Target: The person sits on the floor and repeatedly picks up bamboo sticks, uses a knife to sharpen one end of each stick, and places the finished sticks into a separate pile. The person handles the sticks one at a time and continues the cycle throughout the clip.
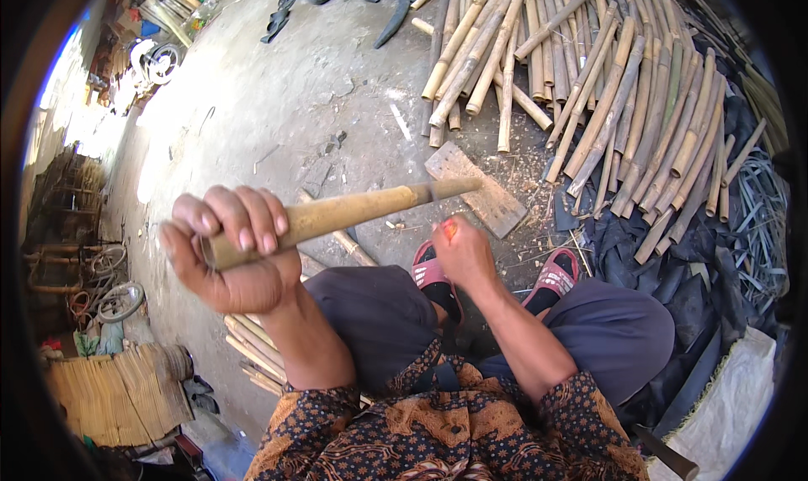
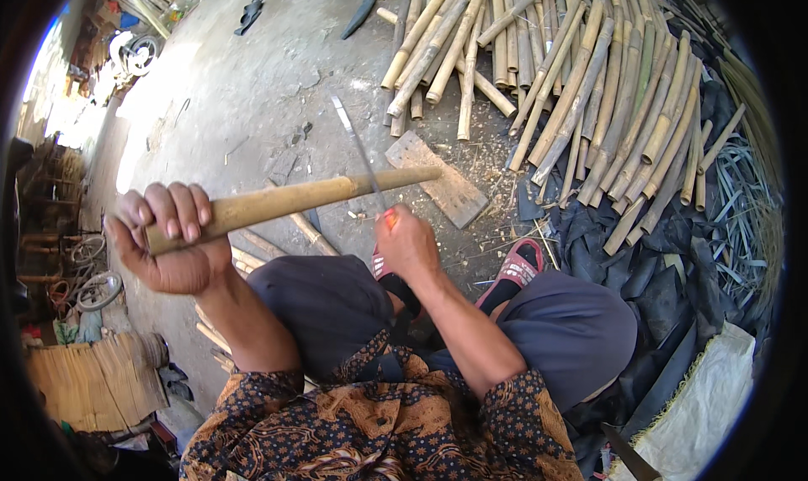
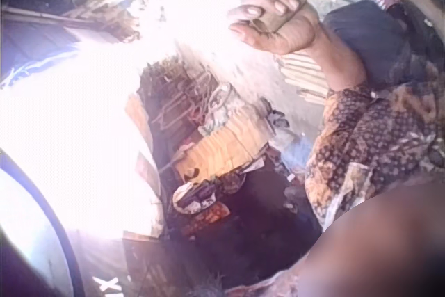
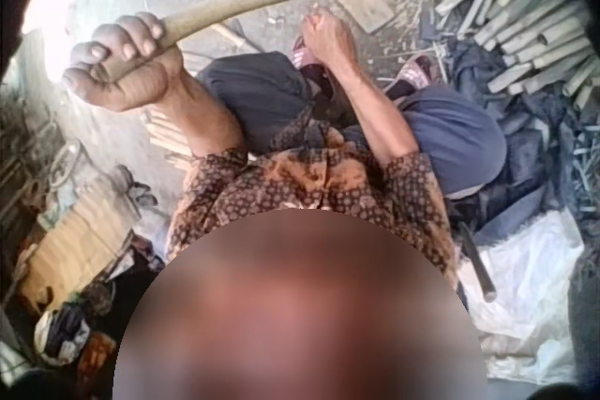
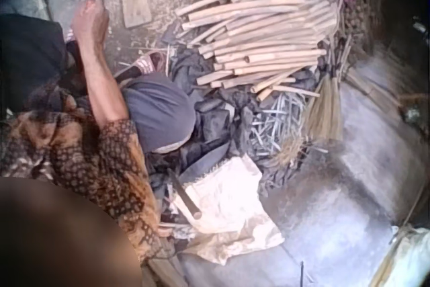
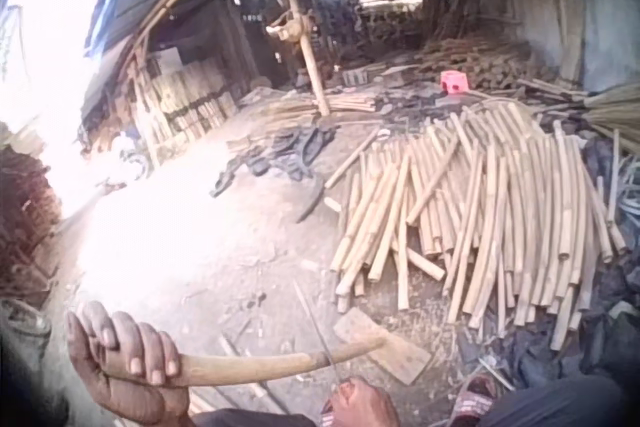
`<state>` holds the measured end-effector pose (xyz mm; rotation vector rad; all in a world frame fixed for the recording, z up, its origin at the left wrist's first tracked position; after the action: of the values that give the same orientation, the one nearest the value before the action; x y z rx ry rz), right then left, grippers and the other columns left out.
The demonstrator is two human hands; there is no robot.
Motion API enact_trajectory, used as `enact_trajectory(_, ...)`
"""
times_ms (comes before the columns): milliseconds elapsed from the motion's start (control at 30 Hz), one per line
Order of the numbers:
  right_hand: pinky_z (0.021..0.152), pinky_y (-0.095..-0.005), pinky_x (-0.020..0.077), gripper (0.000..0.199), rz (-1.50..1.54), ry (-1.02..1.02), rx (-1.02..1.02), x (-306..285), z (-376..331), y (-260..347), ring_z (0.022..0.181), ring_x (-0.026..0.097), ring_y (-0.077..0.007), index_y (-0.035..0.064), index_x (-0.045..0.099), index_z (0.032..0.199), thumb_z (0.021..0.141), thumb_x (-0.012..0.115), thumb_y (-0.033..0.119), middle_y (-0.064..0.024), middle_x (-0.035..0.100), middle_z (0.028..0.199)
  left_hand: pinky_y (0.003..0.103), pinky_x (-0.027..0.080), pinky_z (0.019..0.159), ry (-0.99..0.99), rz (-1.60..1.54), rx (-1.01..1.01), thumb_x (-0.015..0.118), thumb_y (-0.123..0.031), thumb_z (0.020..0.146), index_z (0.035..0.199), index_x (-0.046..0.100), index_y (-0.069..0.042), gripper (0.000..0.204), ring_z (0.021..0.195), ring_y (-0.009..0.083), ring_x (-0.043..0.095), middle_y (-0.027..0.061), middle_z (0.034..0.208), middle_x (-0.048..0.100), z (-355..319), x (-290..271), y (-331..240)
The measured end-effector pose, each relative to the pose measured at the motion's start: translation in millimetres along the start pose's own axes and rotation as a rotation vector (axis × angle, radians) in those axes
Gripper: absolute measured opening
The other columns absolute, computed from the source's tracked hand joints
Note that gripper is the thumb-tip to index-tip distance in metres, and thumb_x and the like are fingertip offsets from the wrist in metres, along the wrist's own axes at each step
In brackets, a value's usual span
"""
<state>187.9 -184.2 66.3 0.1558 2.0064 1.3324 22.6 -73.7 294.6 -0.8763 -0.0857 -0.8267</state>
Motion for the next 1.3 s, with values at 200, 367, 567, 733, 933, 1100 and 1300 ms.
enact_trajectory(200, 0.066, -0.0499, 0.0526, 0.028, 0.120, 0.035, -0.178, -2, -3, 9, 0.079, 0.069, -0.0471, -0.0010, 0.064, 0.092, 0.096, 0.065, 0.026, -0.0263, 0.066, 0.075, 0.033, 0.046, 0.054, 0.111, -0.124, -0.064, 0.031, -0.038, 0.112, 0.089, 0.048, -0.012, 0.039, 0.048, 0.0144, 0.047, 0.0020, 0.062, 0.048, -1, 8, 2)
enact_trajectory(367, 0.064, -0.0488, 0.0517, 0.028, 0.144, 0.084, -0.127, -1, -2, 1, 0.075, 0.070, -0.0451, -0.0009, 0.063, 0.090, 0.096, 0.066, 0.027, -0.0265, 0.066, 0.074, 0.034, 0.045, 0.066, 0.132, -0.110, -0.065, 0.031, -0.042, 0.112, 0.075, 0.051, -0.015, 0.050, 0.063, 0.0157, 0.051, 0.0022, 0.074, 0.049, -2, 16, 6)
enact_trajectory(567, 0.059, -0.0482, 0.0502, 0.027, 0.170, 0.051, -0.186, -6, -12, 2, 0.068, 0.068, -0.0447, -0.0003, 0.063, 0.091, 0.096, 0.067, 0.026, -0.0251, 0.064, 0.070, 0.031, 0.036, 0.067, 0.142, -0.166, -0.042, 0.039, -0.046, 0.109, 0.065, 0.056, -0.015, 0.057, 0.068, 0.0154, 0.044, 0.0028, 0.078, 0.044, -2, 19, 7)
enact_trajectory(733, 0.062, -0.0498, 0.0514, 0.029, 0.202, 0.113, -0.396, -11, -17, 22, 0.070, 0.068, -0.0457, -0.0010, 0.064, 0.091, 0.096, 0.064, 0.028, -0.0245, 0.066, 0.071, 0.033, 0.042, 0.064, 0.153, -0.094, 0.047, 0.033, -0.056, 0.108, 0.086, 0.064, -0.009, 0.061, 0.067, 0.0174, 0.052, 0.0059, 0.081, 0.049, -3, 18, 4)
enact_trajectory(933, 0.068, -0.0518, 0.0519, 0.029, 0.137, 0.016, -0.161, -20, -6, 4, 0.078, 0.068, -0.0474, 0.0000, 0.063, 0.091, 0.096, 0.065, 0.028, -0.0260, 0.066, 0.074, 0.035, 0.050, 0.059, 0.089, -0.049, 0.198, 0.037, -0.056, 0.107, 0.107, 0.059, -0.004, 0.056, 0.062, 0.0237, 0.063, 0.0140, 0.083, 0.060, -8, 15, 0)
enact_trajectory(1100, 0.066, -0.0525, 0.0519, 0.029, 0.208, 0.044, -0.117, -13, -7, -7, 0.076, 0.068, -0.0482, 0.0007, 0.064, 0.094, 0.096, 0.065, 0.030, -0.0271, 0.066, 0.074, 0.036, 0.050, 0.059, 0.144, -0.091, 0.106, 0.034, -0.050, 0.109, 0.096, 0.061, -0.006, 0.053, 0.059, 0.0226, 0.059, 0.0125, 0.080, 0.059, -3, 15, 3)
enact_trajectory(1300, 0.067, -0.0508, 0.0537, 0.028, 0.174, 0.010, -0.207, -22, -11, -5, 0.078, 0.069, -0.0482, -0.0005, 0.065, 0.095, 0.096, 0.065, 0.028, -0.0272, 0.068, 0.076, 0.038, 0.051, 0.060, 0.113, -0.295, -0.088, 0.028, -0.053, 0.111, 0.093, 0.062, -0.007, 0.060, 0.066, 0.0250, 0.062, 0.0128, 0.078, 0.061, -1, 13, 14)
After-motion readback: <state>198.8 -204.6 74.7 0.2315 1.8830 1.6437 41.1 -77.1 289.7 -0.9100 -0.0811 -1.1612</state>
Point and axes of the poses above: each hand's wrist, its own z-axis towards the middle knuckle, its own x-axis out of the palm, y = z × x, the point moved 6 cm from there along z, towards the middle knuckle
